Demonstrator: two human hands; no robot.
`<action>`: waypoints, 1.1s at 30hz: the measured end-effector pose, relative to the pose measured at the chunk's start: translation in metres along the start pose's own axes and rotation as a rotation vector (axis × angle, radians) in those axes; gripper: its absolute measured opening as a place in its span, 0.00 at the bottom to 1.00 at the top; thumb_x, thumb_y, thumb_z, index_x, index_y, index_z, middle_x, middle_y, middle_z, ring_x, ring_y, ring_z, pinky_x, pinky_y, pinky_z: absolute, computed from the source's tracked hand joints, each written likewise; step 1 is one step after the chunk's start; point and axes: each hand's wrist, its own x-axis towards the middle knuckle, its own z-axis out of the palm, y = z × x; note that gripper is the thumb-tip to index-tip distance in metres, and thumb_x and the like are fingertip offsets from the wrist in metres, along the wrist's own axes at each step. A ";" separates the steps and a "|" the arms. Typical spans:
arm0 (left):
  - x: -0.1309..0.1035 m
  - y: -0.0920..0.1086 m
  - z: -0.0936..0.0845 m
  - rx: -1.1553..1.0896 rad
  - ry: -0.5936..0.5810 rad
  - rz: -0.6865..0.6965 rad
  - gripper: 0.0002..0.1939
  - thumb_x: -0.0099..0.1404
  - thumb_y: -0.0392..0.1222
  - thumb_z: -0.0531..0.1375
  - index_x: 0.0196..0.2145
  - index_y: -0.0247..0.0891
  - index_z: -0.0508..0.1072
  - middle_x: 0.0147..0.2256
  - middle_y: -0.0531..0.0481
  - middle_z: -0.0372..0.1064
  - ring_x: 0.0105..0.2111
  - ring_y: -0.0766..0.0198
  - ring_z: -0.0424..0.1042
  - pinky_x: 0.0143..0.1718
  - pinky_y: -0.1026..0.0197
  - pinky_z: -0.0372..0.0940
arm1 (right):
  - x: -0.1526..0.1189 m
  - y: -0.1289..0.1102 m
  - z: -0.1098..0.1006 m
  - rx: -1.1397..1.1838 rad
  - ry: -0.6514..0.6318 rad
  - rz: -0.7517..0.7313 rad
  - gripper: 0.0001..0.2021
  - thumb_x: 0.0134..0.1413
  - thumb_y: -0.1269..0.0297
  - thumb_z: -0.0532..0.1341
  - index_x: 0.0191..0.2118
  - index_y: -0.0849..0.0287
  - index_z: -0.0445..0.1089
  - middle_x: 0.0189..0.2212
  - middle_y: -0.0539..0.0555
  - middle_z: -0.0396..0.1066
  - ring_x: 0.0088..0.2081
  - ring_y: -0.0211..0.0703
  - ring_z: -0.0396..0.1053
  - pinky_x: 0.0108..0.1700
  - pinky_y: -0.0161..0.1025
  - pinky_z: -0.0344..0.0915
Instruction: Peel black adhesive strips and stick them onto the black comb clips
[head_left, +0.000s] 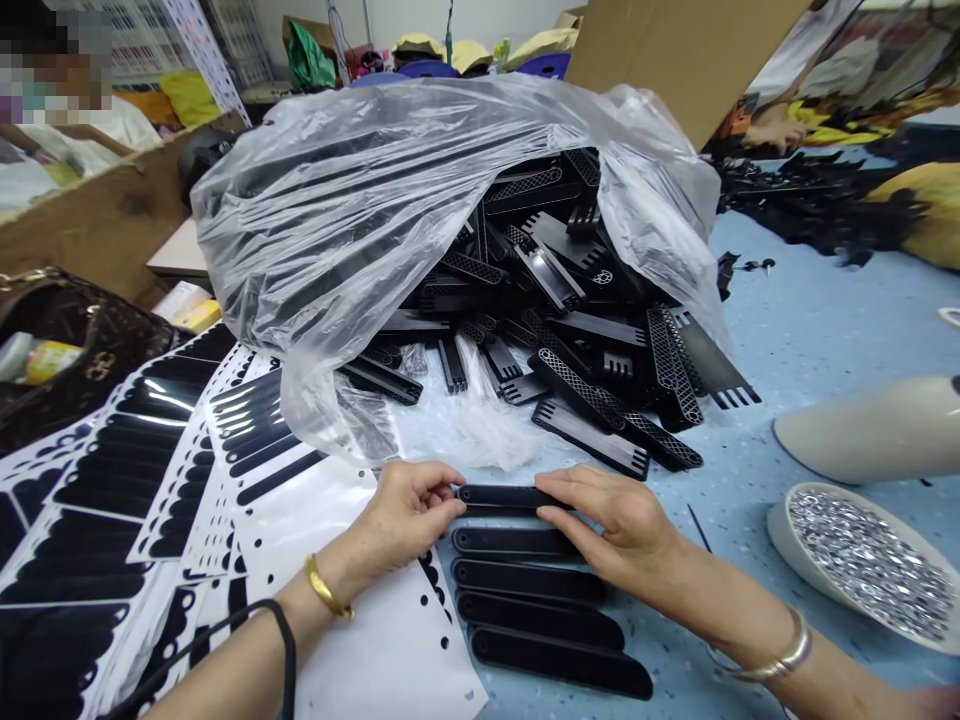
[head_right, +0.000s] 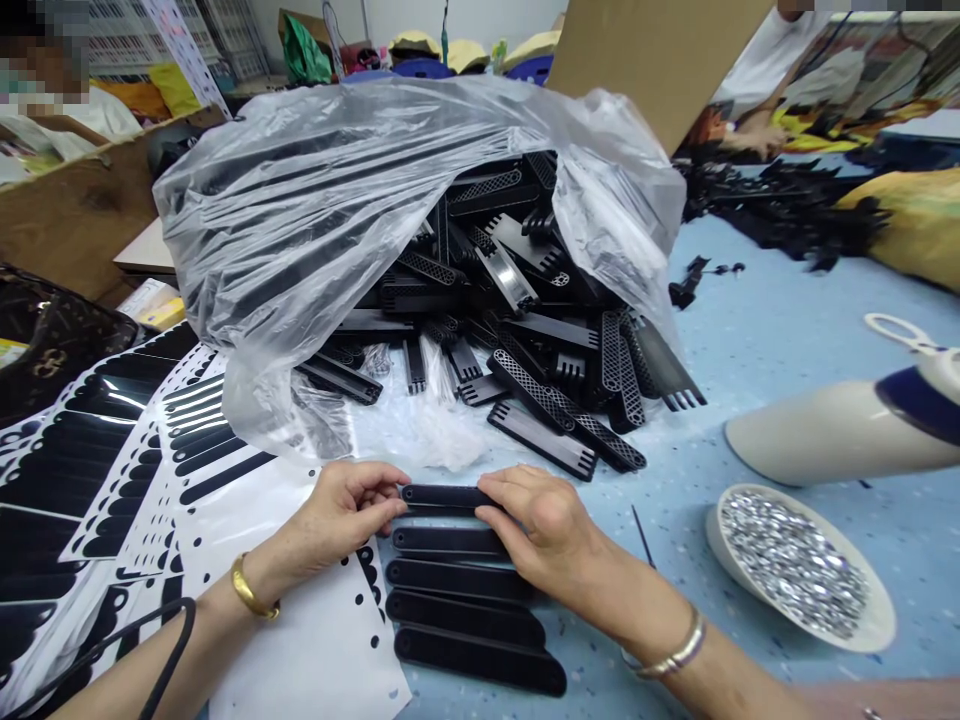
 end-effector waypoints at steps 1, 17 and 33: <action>0.000 0.000 0.000 -0.003 0.000 -0.002 0.13 0.52 0.39 0.62 0.36 0.32 0.78 0.21 0.54 0.67 0.19 0.67 0.68 0.22 0.66 0.61 | 0.000 0.000 0.000 -0.002 -0.001 -0.006 0.09 0.61 0.69 0.61 0.45 0.57 0.76 0.35 0.57 0.78 0.36 0.48 0.76 0.39 0.44 0.76; 0.002 0.001 -0.003 -0.076 -0.024 0.009 0.10 0.59 0.42 0.60 0.32 0.33 0.78 0.22 0.53 0.69 0.20 0.66 0.73 0.20 0.69 0.61 | 0.003 0.003 0.001 -0.016 -0.077 -0.029 0.08 0.62 0.71 0.58 0.41 0.61 0.75 0.34 0.58 0.76 0.34 0.47 0.75 0.37 0.42 0.74; 0.009 0.019 0.005 -0.071 0.059 -0.204 0.07 0.58 0.35 0.61 0.23 0.33 0.74 0.15 0.56 0.66 0.14 0.71 0.67 0.15 0.72 0.58 | 0.000 0.004 0.006 -0.048 -0.025 -0.097 0.08 0.63 0.72 0.58 0.44 0.63 0.74 0.35 0.59 0.77 0.36 0.48 0.75 0.39 0.43 0.73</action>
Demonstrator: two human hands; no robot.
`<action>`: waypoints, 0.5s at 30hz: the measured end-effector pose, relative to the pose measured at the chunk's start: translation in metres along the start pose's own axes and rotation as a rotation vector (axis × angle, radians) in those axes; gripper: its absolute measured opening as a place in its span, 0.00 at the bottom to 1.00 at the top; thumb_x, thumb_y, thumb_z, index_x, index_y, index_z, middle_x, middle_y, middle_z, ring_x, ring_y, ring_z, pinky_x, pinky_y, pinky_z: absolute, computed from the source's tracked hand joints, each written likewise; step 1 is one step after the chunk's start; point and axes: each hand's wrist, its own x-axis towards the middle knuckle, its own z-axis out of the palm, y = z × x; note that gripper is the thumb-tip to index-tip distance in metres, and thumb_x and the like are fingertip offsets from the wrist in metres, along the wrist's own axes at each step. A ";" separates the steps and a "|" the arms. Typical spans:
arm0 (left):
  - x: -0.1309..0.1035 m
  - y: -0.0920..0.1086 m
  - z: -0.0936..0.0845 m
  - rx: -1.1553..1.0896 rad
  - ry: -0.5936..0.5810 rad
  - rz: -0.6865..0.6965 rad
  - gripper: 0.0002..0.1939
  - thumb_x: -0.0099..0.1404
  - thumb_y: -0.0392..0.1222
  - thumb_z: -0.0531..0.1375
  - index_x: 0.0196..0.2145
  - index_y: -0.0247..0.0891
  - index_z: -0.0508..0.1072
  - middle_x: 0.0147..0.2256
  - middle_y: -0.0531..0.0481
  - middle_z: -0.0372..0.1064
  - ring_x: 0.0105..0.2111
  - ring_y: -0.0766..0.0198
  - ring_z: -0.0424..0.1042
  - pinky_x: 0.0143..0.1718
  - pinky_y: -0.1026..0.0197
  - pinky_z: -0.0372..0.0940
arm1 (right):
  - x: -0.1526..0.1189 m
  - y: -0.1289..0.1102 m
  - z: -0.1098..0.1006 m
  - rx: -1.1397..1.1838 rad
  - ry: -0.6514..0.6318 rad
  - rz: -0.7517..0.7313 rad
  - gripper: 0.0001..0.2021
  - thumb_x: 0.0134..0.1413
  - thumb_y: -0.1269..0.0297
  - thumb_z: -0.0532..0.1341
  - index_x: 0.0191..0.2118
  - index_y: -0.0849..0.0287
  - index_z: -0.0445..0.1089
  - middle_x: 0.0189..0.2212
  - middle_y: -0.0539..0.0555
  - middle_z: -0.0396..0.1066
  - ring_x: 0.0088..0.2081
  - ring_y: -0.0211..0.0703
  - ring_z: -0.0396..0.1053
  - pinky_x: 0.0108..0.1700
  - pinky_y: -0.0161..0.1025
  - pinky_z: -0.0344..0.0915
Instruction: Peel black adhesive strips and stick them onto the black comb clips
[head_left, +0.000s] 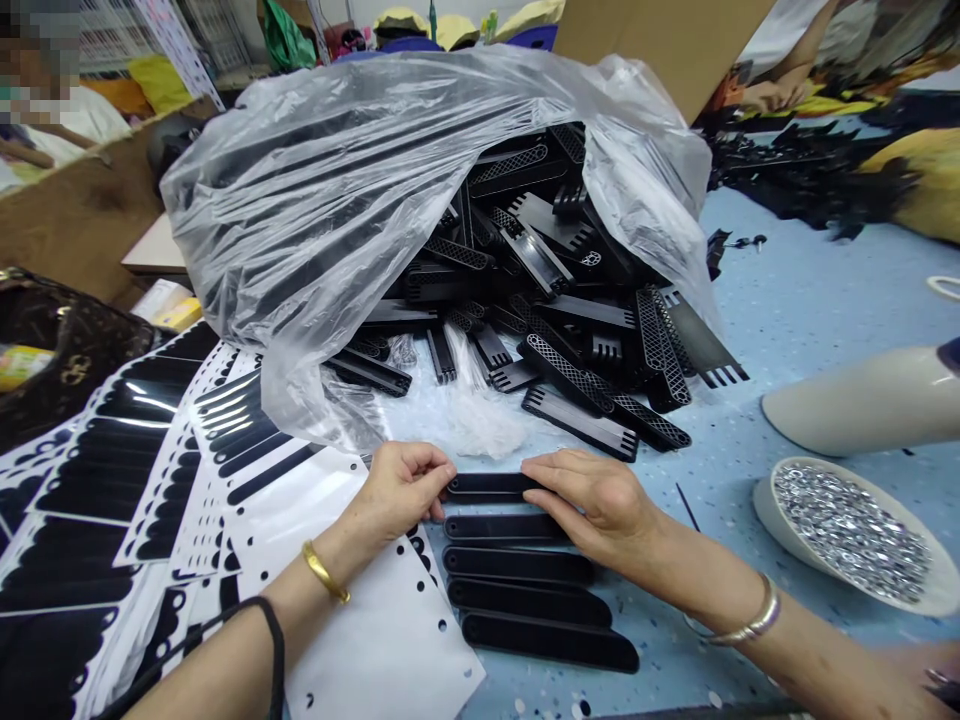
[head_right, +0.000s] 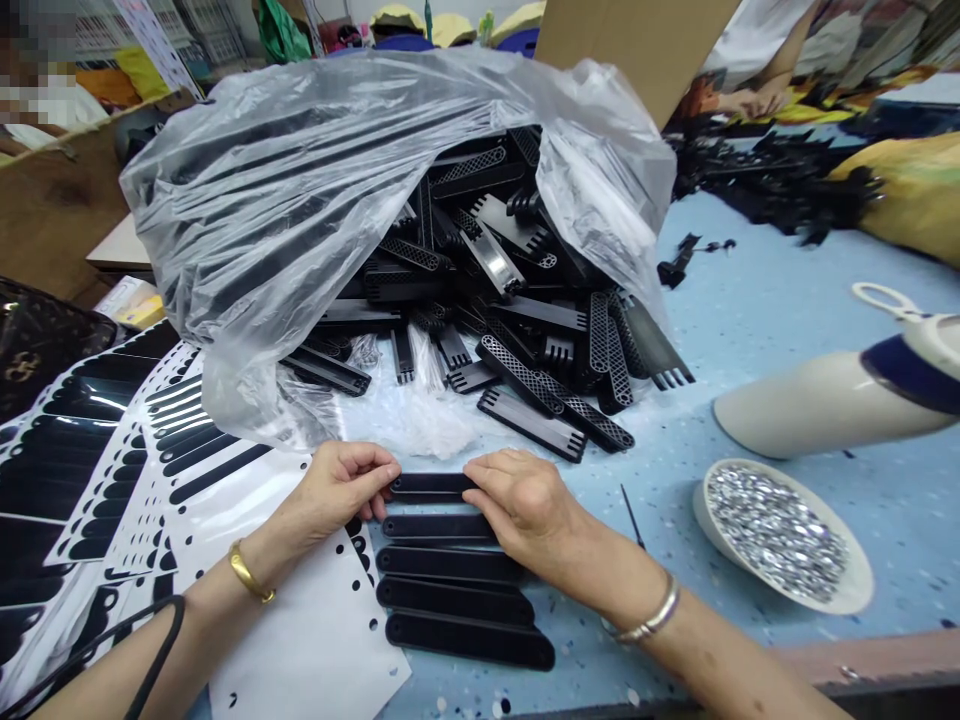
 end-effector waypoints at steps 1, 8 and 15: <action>0.000 0.000 -0.001 -0.005 -0.014 0.011 0.07 0.57 0.34 0.61 0.23 0.33 0.74 0.15 0.56 0.66 0.14 0.72 0.67 0.15 0.72 0.58 | 0.000 0.000 0.000 0.003 -0.001 0.003 0.07 0.63 0.72 0.58 0.43 0.63 0.74 0.35 0.59 0.77 0.36 0.48 0.74 0.38 0.43 0.73; 0.000 -0.001 -0.003 0.010 -0.054 0.038 0.05 0.55 0.34 0.61 0.23 0.32 0.75 0.15 0.56 0.66 0.14 0.71 0.67 0.17 0.72 0.61 | -0.001 0.000 0.003 -0.015 0.016 0.000 0.07 0.63 0.72 0.58 0.41 0.64 0.74 0.33 0.59 0.76 0.33 0.48 0.74 0.35 0.43 0.72; 0.000 -0.003 -0.010 -0.021 -0.136 0.036 0.09 0.56 0.42 0.64 0.30 0.32 0.76 0.18 0.54 0.69 0.17 0.68 0.71 0.17 0.70 0.62 | 0.000 0.001 0.002 0.015 0.007 0.034 0.08 0.63 0.71 0.58 0.42 0.60 0.75 0.34 0.58 0.77 0.34 0.47 0.74 0.38 0.42 0.73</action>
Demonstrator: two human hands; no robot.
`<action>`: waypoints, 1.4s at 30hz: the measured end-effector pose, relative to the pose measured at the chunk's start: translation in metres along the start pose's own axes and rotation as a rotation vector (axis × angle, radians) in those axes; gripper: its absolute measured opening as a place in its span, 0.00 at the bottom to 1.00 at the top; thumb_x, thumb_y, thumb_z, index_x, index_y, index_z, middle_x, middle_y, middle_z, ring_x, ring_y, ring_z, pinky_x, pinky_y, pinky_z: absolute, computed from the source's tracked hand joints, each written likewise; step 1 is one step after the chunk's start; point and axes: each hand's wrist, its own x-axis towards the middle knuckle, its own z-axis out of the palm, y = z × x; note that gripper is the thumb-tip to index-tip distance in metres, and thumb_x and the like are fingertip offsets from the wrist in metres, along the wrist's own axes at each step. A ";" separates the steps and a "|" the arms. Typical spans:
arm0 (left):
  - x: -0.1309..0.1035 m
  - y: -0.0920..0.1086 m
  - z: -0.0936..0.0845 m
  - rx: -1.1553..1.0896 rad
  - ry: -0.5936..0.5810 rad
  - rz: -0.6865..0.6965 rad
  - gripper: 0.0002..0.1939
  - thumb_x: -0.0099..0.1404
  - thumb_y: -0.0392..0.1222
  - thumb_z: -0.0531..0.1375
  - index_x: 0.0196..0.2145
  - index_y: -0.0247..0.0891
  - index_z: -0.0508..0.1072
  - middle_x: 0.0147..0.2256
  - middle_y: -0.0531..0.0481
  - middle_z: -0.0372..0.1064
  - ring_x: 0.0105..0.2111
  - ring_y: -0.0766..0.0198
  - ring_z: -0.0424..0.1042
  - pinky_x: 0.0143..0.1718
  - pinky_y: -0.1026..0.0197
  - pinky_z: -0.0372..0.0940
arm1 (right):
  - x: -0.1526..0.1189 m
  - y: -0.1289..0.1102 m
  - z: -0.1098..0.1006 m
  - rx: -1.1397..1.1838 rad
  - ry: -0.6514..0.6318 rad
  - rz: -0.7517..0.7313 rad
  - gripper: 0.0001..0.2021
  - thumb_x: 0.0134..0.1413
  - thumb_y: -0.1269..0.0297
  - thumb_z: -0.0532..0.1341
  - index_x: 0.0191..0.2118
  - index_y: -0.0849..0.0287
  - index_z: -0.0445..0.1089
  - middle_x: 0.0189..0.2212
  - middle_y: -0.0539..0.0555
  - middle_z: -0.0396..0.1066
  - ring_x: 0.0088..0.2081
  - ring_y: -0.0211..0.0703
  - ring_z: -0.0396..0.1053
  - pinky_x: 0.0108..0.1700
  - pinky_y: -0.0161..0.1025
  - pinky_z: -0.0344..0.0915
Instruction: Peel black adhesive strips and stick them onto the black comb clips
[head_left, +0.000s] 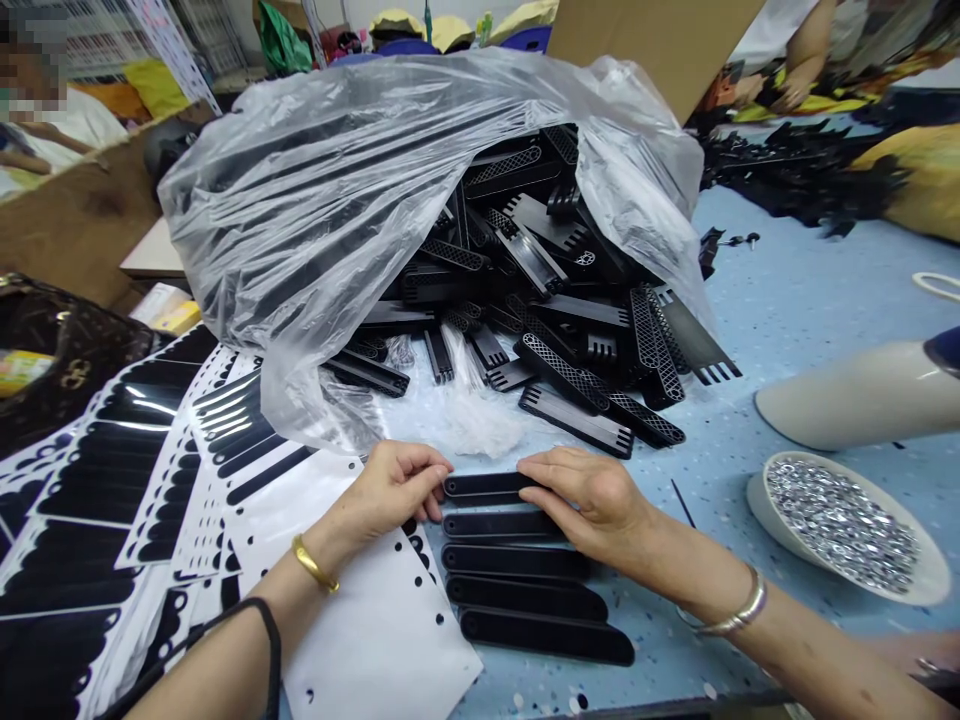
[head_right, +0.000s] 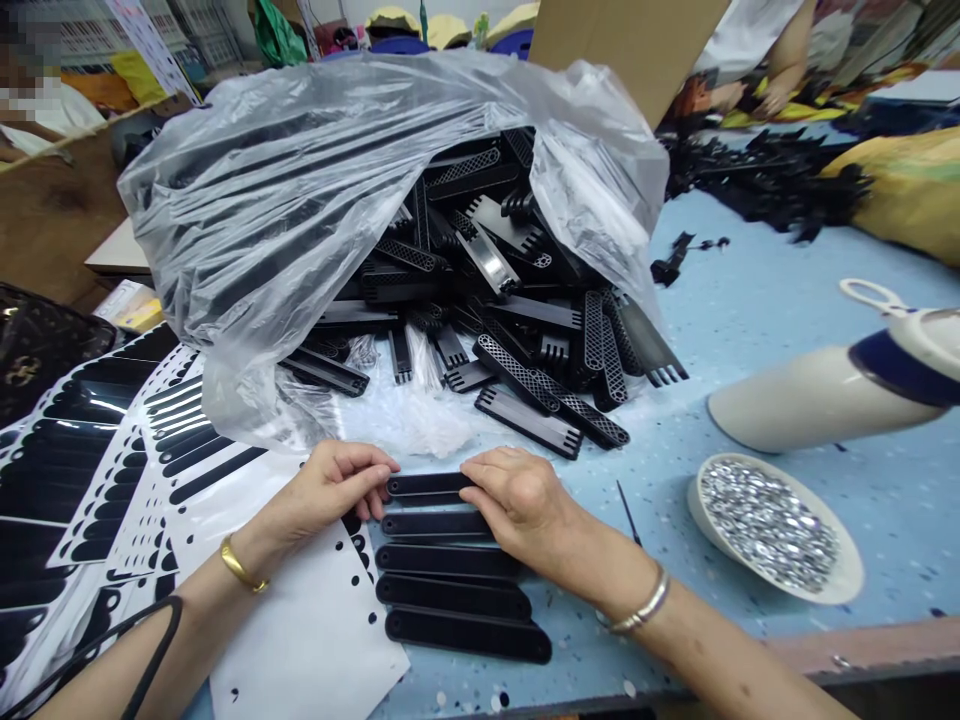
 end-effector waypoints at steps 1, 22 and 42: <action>0.000 0.000 -0.001 -0.015 0.001 -0.001 0.10 0.57 0.43 0.63 0.32 0.32 0.76 0.19 0.54 0.70 0.17 0.67 0.71 0.17 0.69 0.62 | 0.000 0.000 0.000 0.003 -0.002 0.002 0.08 0.63 0.71 0.58 0.42 0.60 0.75 0.34 0.57 0.77 0.35 0.47 0.74 0.38 0.43 0.73; -0.006 -0.002 0.005 0.177 0.029 0.073 0.10 0.53 0.35 0.60 0.33 0.31 0.78 0.21 0.53 0.68 0.18 0.69 0.65 0.20 0.68 0.58 | 0.002 -0.001 -0.001 -0.043 -0.008 -0.030 0.08 0.61 0.73 0.59 0.42 0.61 0.74 0.34 0.58 0.78 0.34 0.48 0.75 0.37 0.43 0.73; -0.003 -0.010 -0.004 -0.061 -0.046 0.039 0.15 0.47 0.39 0.68 0.34 0.31 0.78 0.20 0.54 0.68 0.18 0.68 0.70 0.22 0.67 0.62 | -0.001 0.000 -0.002 0.037 -0.008 0.016 0.08 0.63 0.70 0.59 0.43 0.61 0.75 0.35 0.58 0.77 0.35 0.47 0.76 0.38 0.43 0.75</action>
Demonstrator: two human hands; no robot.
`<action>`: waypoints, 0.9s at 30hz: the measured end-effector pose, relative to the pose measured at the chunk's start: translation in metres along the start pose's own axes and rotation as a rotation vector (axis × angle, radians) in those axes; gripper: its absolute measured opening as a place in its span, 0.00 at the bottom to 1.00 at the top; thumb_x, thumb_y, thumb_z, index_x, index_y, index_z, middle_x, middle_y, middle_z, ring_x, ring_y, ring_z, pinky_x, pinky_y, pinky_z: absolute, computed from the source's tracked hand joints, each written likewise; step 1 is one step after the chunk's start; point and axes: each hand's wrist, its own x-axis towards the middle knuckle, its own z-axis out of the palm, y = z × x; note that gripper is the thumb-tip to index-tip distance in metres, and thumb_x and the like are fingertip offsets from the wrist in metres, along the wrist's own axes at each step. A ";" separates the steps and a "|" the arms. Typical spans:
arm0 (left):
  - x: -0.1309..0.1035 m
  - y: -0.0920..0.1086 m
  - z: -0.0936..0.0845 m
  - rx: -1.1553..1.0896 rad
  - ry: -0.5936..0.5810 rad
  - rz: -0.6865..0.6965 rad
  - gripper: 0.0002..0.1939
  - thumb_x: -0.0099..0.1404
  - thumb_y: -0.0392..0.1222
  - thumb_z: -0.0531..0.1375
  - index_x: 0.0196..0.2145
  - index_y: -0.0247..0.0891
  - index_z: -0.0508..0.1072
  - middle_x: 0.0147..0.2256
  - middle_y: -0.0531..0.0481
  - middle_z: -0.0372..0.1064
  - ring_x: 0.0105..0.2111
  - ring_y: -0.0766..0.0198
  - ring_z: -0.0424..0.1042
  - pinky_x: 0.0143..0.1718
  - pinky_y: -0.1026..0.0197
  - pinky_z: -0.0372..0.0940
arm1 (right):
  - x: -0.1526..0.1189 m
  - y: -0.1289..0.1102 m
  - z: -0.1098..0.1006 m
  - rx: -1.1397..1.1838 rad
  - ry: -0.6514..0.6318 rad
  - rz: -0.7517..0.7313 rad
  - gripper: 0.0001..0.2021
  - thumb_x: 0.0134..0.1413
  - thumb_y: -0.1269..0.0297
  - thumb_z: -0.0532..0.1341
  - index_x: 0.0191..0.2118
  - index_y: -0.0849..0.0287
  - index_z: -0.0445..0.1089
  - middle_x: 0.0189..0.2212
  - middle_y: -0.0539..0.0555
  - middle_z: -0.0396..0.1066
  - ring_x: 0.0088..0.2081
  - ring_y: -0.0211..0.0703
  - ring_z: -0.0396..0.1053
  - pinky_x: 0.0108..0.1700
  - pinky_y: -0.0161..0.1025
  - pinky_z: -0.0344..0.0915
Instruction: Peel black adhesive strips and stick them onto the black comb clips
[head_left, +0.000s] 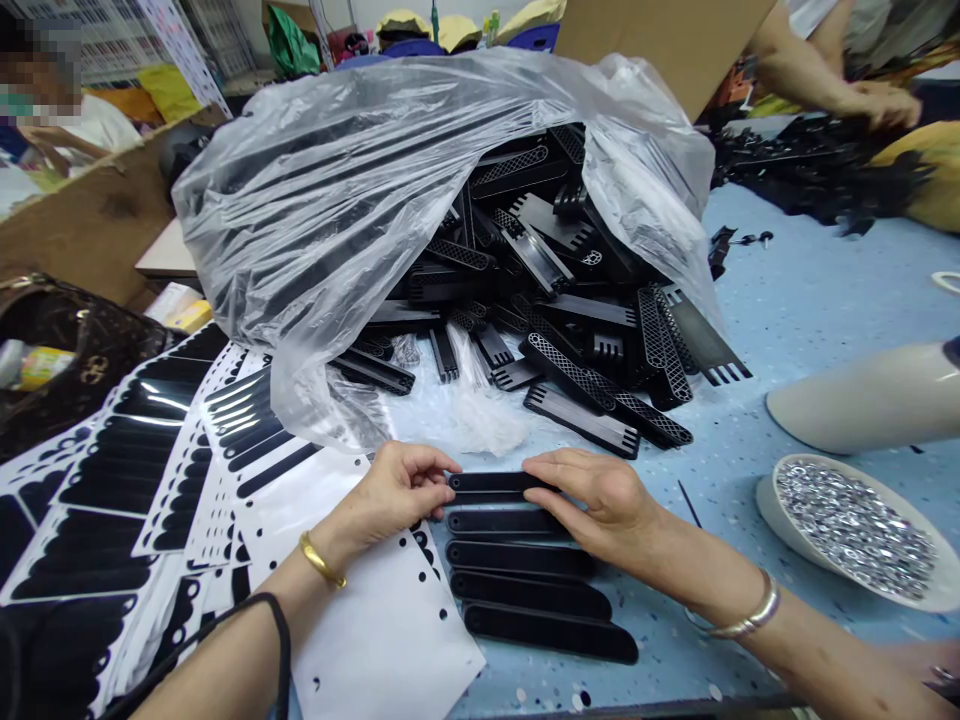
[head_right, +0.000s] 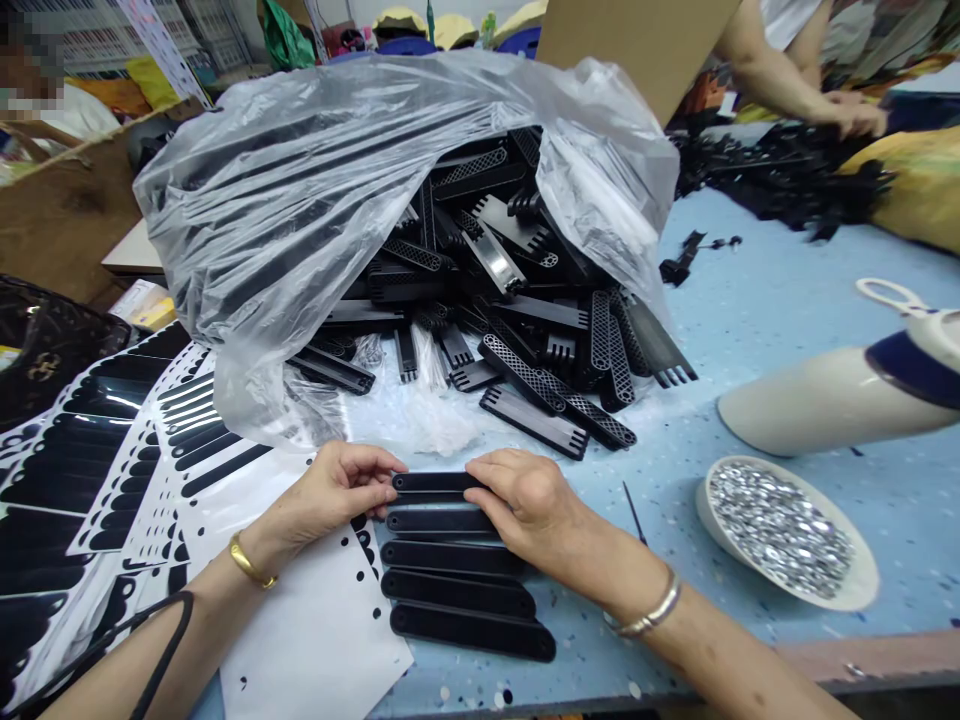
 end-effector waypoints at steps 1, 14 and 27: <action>0.000 0.000 0.000 -0.002 0.000 -0.005 0.15 0.47 0.39 0.68 0.34 0.31 0.78 0.20 0.54 0.69 0.18 0.68 0.70 0.22 0.67 0.62 | 0.000 0.000 -0.001 0.012 0.004 0.007 0.08 0.63 0.69 0.59 0.43 0.60 0.75 0.35 0.58 0.77 0.35 0.47 0.76 0.38 0.42 0.75; 0.002 0.002 0.000 -0.037 0.006 -0.035 0.15 0.45 0.38 0.68 0.33 0.30 0.79 0.19 0.54 0.71 0.18 0.69 0.71 0.22 0.67 0.64 | -0.005 0.000 -0.001 0.063 -0.015 0.055 0.08 0.63 0.68 0.60 0.45 0.59 0.76 0.36 0.57 0.78 0.36 0.46 0.76 0.39 0.41 0.74; 0.001 0.008 0.000 -0.033 0.018 -0.051 0.17 0.45 0.40 0.69 0.34 0.30 0.78 0.20 0.52 0.72 0.18 0.69 0.71 0.22 0.69 0.65 | -0.004 0.001 -0.002 0.080 -0.039 0.071 0.09 0.64 0.67 0.60 0.44 0.60 0.76 0.35 0.57 0.79 0.36 0.46 0.77 0.39 0.40 0.74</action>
